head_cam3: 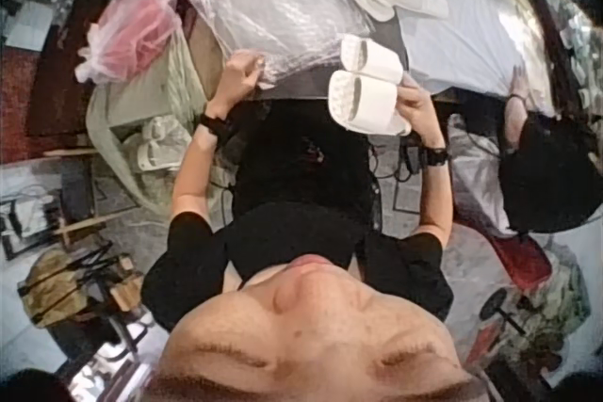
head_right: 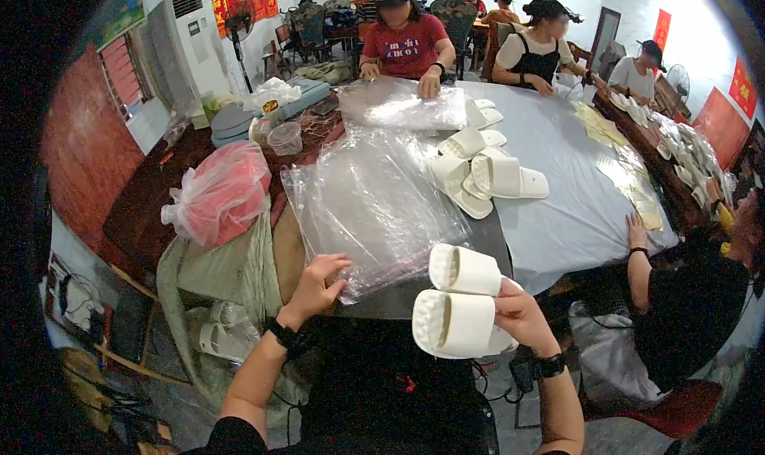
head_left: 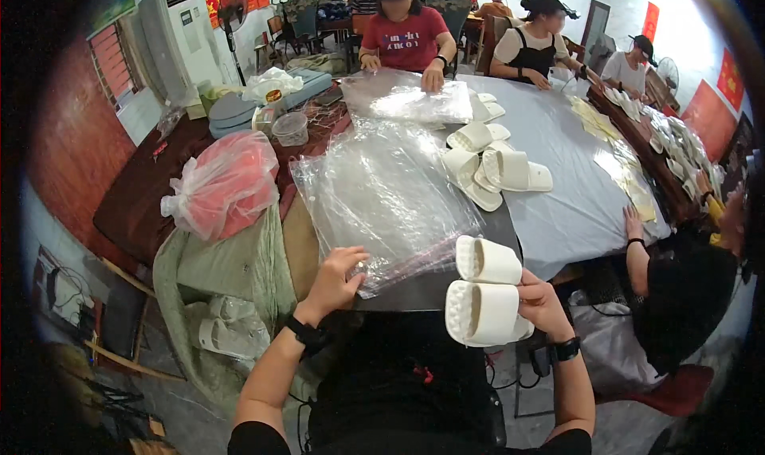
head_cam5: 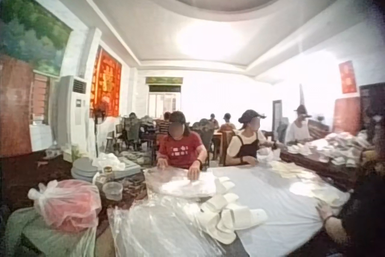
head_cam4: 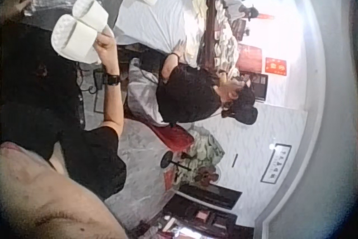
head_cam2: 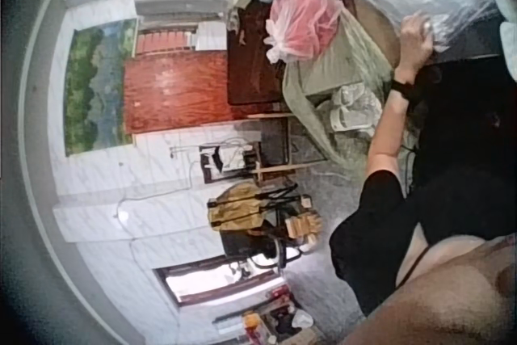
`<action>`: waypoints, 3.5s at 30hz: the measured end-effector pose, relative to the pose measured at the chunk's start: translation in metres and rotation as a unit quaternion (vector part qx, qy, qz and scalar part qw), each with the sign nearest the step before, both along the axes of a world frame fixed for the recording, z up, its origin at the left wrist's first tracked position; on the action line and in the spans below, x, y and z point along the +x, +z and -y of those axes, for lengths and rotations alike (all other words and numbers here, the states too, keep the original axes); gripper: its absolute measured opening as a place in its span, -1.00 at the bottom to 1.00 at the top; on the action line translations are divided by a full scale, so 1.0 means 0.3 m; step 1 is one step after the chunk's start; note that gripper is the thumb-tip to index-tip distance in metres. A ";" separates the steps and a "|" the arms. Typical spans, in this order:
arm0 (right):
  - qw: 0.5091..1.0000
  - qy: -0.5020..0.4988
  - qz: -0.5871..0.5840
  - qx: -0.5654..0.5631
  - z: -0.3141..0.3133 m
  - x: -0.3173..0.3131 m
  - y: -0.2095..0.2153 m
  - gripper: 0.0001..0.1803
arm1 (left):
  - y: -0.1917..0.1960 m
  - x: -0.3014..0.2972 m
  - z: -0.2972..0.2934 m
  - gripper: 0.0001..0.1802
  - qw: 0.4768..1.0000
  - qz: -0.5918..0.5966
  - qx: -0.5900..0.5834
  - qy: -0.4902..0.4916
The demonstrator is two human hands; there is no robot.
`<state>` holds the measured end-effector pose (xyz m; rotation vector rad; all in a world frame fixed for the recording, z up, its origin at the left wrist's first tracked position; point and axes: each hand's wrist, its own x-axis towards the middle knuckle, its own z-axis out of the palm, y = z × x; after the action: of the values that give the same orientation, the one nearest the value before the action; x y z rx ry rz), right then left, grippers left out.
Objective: The worker packs various colored slippers into individual plastic bags and places them into a larger sack.
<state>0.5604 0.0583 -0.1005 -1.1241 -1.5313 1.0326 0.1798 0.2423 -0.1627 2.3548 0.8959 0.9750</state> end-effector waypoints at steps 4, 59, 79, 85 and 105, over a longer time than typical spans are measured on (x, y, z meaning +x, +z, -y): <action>0.999 0.015 0.044 -0.007 -0.002 -0.020 -0.014 -0.60 | 0.000 0.024 0.007 -0.48 0.998 -0.042 0.027 0.026; 0.897 -0.151 0.336 0.245 -0.309 -0.420 -0.162 -0.60 | 0.206 0.238 0.252 -0.45 0.984 0.010 0.173 -0.042; 0.856 -0.334 0.332 0.215 -0.654 -0.396 -0.373 -0.57 | 0.064 0.169 0.344 -0.44 0.957 -0.109 0.074 -0.258; 0.906 -0.231 0.337 0.107 -0.498 -0.357 -0.332 -0.49 | 0.124 0.087 0.233 -0.44 0.955 0.054 0.059 -0.286; 0.800 -0.034 0.584 0.134 0.004 0.049 0.007 -0.20 | 0.051 0.013 0.119 -0.36 0.951 -0.166 0.103 -0.239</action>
<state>0.5750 0.0572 -0.0983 -1.7014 -2.4284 -0.0901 0.1838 0.2067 -0.1474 2.7788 0.2997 0.5013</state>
